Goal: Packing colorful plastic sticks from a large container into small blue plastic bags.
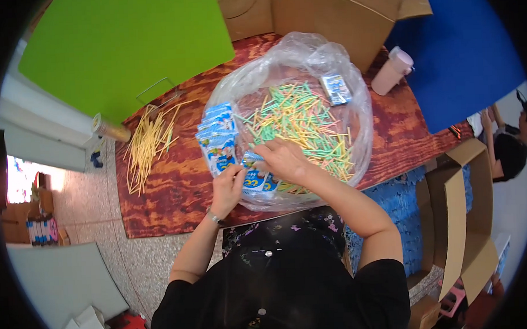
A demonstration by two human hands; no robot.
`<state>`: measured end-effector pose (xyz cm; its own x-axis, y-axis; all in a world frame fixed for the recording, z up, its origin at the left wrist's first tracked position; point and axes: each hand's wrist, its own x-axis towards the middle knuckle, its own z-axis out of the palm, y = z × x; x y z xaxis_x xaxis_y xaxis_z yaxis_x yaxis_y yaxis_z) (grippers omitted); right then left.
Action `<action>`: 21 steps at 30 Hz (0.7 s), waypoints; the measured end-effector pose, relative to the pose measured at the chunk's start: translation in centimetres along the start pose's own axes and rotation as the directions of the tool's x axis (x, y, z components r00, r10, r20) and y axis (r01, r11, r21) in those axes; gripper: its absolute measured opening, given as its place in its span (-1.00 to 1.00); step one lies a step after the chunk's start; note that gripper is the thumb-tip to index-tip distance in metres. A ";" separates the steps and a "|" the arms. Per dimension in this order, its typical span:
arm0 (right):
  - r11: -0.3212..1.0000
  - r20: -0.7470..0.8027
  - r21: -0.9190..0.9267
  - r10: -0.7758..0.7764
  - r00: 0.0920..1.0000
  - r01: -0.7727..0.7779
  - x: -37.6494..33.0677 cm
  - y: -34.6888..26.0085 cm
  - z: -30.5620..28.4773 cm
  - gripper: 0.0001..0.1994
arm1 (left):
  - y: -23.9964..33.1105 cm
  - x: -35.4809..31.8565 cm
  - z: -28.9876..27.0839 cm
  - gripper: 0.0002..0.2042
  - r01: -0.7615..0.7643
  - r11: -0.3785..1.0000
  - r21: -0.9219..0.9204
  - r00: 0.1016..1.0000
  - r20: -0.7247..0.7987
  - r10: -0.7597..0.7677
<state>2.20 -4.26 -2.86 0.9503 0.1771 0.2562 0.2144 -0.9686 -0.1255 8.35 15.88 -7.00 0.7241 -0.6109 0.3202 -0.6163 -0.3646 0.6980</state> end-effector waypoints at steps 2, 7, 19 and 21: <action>0.678 0.177 0.670 0.252 0.951 -0.304 0.3 -1.1 -2.1 -0.78 | 0.5 0.0 -1.0 -0.88 0.273 0.910 -0.312 0.959 0.162 -0.232; 0.640 0.037 0.753 0.189 0.981 -0.152 -1.1 -1.6 -1.6 -0.83 | 1.9 0.6 -1.2 -0.86 0.429 0.711 -0.558 0.887 0.408 -0.215; 0.976 -0.004 0.101 0.196 0.981 -0.195 -0.8 14.1 -0.6 -0.67 | 1.9 1.4 -0.3 -0.69 0.267 0.900 -0.344 0.958 0.197 -0.209; 0.964 0.092 -0.138 0.242 0.966 -0.229 -0.1 17.8 -0.2 -0.62 | 1.6 1.2 -0.1 -0.69 0.275 0.891 -0.362 0.957 0.189 -0.219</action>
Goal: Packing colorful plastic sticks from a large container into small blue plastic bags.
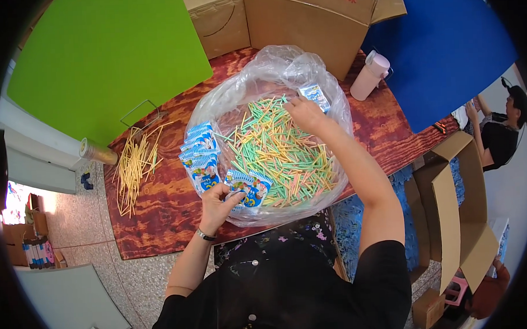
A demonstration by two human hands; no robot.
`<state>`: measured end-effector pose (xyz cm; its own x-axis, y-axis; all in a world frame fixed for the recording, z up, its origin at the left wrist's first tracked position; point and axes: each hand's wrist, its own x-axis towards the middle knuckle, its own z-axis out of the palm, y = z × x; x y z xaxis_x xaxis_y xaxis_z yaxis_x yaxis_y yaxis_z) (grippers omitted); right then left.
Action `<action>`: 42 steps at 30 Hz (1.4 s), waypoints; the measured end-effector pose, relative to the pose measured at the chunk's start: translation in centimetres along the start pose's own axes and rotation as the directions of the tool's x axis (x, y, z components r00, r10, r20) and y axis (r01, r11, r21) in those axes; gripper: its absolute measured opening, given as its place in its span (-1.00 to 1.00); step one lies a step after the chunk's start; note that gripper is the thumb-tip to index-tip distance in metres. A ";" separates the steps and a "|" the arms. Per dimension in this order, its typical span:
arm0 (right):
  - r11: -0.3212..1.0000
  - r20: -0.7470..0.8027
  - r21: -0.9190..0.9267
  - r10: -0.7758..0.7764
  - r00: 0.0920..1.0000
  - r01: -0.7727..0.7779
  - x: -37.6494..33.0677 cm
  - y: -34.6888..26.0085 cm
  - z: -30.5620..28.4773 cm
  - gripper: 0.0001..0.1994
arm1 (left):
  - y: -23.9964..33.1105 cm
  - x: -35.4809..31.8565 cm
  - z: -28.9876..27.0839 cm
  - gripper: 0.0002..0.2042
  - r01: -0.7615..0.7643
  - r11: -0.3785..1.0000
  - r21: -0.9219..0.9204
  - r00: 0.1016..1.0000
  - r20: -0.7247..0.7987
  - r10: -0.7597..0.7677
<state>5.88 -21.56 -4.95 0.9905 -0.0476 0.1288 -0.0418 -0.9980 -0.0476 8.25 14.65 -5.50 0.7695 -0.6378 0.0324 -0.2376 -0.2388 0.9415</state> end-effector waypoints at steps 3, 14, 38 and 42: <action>1.000 0.204 -0.004 0.019 0.979 -0.019 2.5 0.3 0.6 -0.55 | -0.4 -0.1 0.4 -0.67 -0.003 1.000 0.002 1.000 -0.007 0.003; 0.988 0.432 -0.153 0.076 0.899 -0.010 5.3 -2.5 1.0 -0.50 | -0.3 0.3 0.3 -0.73 0.066 0.998 -0.007 0.997 0.038 -0.066; 0.622 0.536 0.678 -0.053 0.842 -0.392 -1.0 -0.8 -4.4 -0.69 | 0.1 -1.2 0.5 -0.80 -0.008 0.999 -0.031 1.000 0.027 0.009; 0.702 0.618 0.582 -0.053 0.784 -0.411 -1.9 0.1 -5.1 -0.70 | 0.3 -1.1 0.7 -0.80 -0.015 0.998 -0.064 0.999 0.027 0.016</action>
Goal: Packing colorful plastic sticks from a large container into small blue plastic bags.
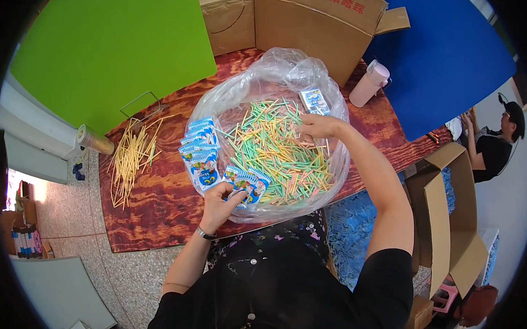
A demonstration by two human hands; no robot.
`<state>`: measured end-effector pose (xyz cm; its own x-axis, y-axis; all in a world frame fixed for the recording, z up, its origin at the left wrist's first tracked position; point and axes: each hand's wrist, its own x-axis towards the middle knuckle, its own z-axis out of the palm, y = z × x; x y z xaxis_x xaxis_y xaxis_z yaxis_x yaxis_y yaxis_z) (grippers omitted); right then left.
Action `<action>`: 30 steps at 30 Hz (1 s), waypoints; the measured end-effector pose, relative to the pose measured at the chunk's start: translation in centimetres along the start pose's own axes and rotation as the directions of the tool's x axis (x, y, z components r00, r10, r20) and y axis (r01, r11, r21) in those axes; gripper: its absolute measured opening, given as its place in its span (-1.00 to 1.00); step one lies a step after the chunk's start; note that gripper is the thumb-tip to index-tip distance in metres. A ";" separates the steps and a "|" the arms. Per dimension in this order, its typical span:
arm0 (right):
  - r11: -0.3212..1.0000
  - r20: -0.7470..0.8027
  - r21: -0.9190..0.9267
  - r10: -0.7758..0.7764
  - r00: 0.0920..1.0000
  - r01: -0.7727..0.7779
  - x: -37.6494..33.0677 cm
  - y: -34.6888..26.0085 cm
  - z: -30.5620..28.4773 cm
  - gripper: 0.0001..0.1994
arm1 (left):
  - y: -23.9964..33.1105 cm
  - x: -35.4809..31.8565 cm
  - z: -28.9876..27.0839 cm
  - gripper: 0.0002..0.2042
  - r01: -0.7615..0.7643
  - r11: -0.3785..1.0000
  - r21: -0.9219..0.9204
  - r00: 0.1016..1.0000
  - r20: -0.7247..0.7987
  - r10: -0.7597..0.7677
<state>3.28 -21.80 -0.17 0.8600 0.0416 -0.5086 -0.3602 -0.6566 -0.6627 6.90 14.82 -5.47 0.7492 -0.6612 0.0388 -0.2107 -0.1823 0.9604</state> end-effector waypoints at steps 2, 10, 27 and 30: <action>0.996 0.010 0.040 0.082 0.997 -0.082 -1.4 -1.0 -0.3 -0.70 | 0.0 -0.1 -0.1 -0.79 0.002 1.000 -0.010 1.000 -0.001 -0.002; 0.403 0.330 -0.902 0.420 0.845 0.152 0.5 1.7 0.0 -0.72 | 0.5 -0.2 0.1 -0.79 0.015 1.000 -0.024 1.000 0.014 -0.015; 0.485 0.059 -0.868 0.312 0.948 -0.105 1.6 1.0 5.3 -0.73 | 1.0 0.1 0.1 -0.80 -0.018 1.000 -0.020 0.999 0.034 0.018; 0.517 0.154 -0.855 0.316 0.936 -0.034 0.5 0.9 2.9 -0.74 | -0.5 -0.3 -0.3 -0.77 0.017 0.996 -0.084 0.999 -0.045 -0.021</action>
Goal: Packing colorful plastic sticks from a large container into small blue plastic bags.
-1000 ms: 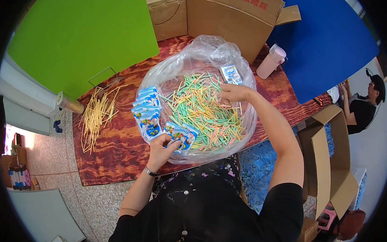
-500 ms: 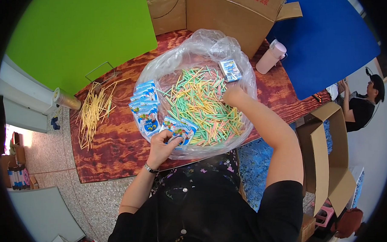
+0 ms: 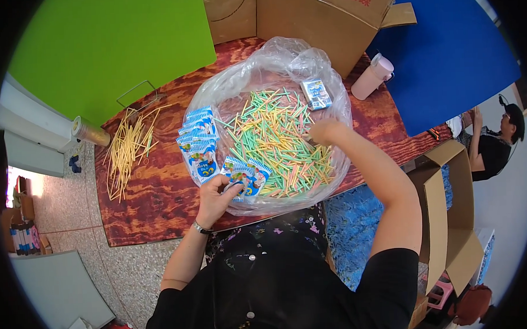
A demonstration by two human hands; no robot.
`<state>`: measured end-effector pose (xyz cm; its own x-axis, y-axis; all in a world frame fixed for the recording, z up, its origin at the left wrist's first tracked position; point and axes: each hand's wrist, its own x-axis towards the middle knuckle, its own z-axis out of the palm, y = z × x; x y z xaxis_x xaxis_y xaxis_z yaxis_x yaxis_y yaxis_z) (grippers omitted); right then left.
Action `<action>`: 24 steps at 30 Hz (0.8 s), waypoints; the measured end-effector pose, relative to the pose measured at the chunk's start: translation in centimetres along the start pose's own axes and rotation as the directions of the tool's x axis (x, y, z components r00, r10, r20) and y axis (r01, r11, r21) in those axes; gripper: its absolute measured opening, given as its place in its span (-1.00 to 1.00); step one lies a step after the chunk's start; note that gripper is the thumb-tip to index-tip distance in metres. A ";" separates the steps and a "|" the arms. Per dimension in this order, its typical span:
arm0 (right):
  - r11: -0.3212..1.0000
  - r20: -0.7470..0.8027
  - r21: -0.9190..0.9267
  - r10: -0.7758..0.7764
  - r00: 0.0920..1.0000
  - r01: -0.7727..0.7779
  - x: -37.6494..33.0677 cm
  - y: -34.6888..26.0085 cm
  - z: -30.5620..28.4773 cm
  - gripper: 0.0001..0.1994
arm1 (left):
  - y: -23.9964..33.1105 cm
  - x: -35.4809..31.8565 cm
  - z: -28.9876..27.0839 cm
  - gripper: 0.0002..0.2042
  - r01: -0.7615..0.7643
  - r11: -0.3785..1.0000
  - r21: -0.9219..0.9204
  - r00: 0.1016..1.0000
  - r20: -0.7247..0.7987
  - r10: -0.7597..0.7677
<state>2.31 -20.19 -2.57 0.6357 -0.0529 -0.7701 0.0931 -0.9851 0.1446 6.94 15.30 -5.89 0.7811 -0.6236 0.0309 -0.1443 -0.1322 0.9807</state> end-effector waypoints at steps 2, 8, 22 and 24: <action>0.987 -0.149 0.153 -0.024 0.989 0.047 -0.5 1.4 -0.4 -0.76 | -0.6 -0.1 -0.5 -0.77 0.035 0.999 0.003 0.999 -0.002 -0.035; 0.795 -0.512 0.600 0.299 0.806 0.087 3.1 1.1 5.2 -0.70 | 0.8 0.4 0.3 -0.77 -0.044 0.998 0.052 0.999 0.022 0.043; 0.999 -0.830 0.030 0.041 0.557 -0.029 2.8 0.9 6.6 -0.80 | 0.9 0.6 0.4 -0.80 -0.078 0.996 0.033 0.997 0.019 0.077; 0.975 -0.672 0.213 0.105 0.733 0.055 1.1 0.3 3.7 -0.78 | 0.9 0.3 -0.1 -0.80 -0.044 0.998 0.053 0.999 0.010 0.043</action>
<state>0.15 -21.14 -5.67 0.9907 -0.0324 -0.1321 -0.0372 -0.9987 -0.0339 7.09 15.05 -4.95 0.7680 -0.6365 0.0714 -0.2104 -0.1454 0.9667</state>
